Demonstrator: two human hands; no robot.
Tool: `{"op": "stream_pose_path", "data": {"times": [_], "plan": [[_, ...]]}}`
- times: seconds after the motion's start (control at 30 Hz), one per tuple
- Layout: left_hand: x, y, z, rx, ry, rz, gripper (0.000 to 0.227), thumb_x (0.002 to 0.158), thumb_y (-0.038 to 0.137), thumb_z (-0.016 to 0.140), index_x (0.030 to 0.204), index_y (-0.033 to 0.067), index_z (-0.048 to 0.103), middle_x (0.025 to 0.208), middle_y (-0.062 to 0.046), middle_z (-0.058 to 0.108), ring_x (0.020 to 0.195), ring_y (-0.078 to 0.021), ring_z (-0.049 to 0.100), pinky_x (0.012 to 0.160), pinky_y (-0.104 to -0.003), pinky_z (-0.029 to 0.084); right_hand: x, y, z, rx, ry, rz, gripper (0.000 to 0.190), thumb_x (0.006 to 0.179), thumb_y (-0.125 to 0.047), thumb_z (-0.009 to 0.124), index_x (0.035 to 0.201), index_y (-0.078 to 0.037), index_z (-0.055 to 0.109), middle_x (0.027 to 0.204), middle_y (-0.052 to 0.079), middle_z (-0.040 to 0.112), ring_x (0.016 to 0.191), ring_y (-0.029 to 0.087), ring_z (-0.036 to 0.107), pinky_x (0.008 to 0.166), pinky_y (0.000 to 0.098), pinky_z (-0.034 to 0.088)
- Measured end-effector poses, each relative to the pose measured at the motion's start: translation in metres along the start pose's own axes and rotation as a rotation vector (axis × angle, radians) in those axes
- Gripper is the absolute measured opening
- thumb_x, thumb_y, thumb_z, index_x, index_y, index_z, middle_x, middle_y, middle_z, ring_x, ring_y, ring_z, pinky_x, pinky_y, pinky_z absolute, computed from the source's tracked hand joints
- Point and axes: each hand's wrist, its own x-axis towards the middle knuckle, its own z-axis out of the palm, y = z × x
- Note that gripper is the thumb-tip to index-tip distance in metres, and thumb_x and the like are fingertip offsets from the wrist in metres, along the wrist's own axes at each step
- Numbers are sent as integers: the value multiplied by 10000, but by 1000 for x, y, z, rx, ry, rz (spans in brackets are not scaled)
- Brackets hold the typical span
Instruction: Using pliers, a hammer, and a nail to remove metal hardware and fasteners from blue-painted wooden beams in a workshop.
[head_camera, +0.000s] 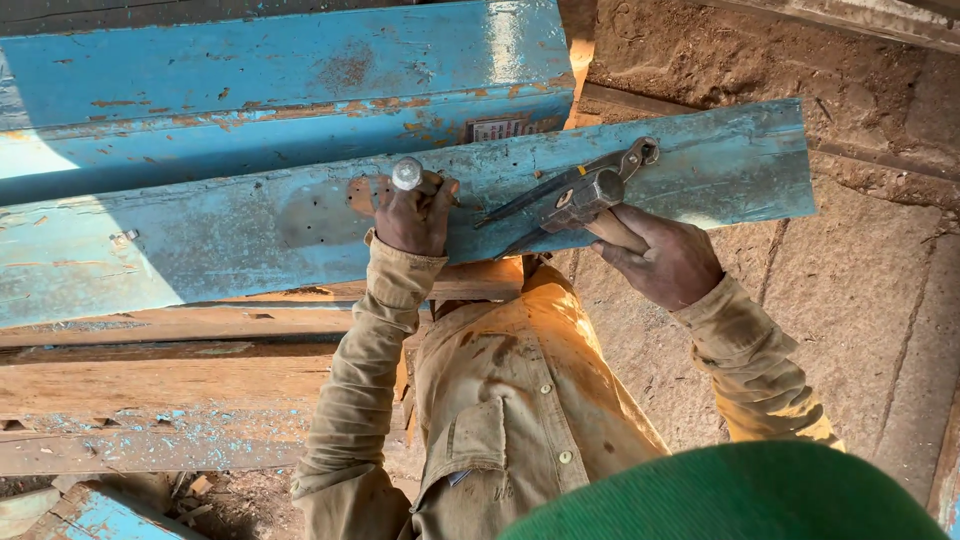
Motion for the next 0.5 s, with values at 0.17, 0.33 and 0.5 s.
{"op": "stream_pose_path", "data": {"times": [0.17,0.33,0.5], "plan": [[7,-4,2,247,-108,114,235,945,248,812,918,62,671,656,-34,727,542,-187,687,705,-398,553,1,-10,-7,-1,19,-13,518,876,-282,789,1331,-81,643,1037,178,761,810,326,756,687,420,608],[14,-14,7,181,-168,100,283,964,294,806,963,63,642,753,-69,744,633,-187,736,582,-324,583,7,-16,-18,26,54,-87,454,898,-241,792,1291,-57,660,1033,178,767,795,278,760,674,387,619],[36,9,6,398,-355,159,337,925,366,810,941,69,650,701,-93,740,542,-249,708,508,-397,558,17,-24,-35,269,172,-312,333,992,-153,760,1262,-3,636,1049,166,737,759,165,705,626,296,628]]}}
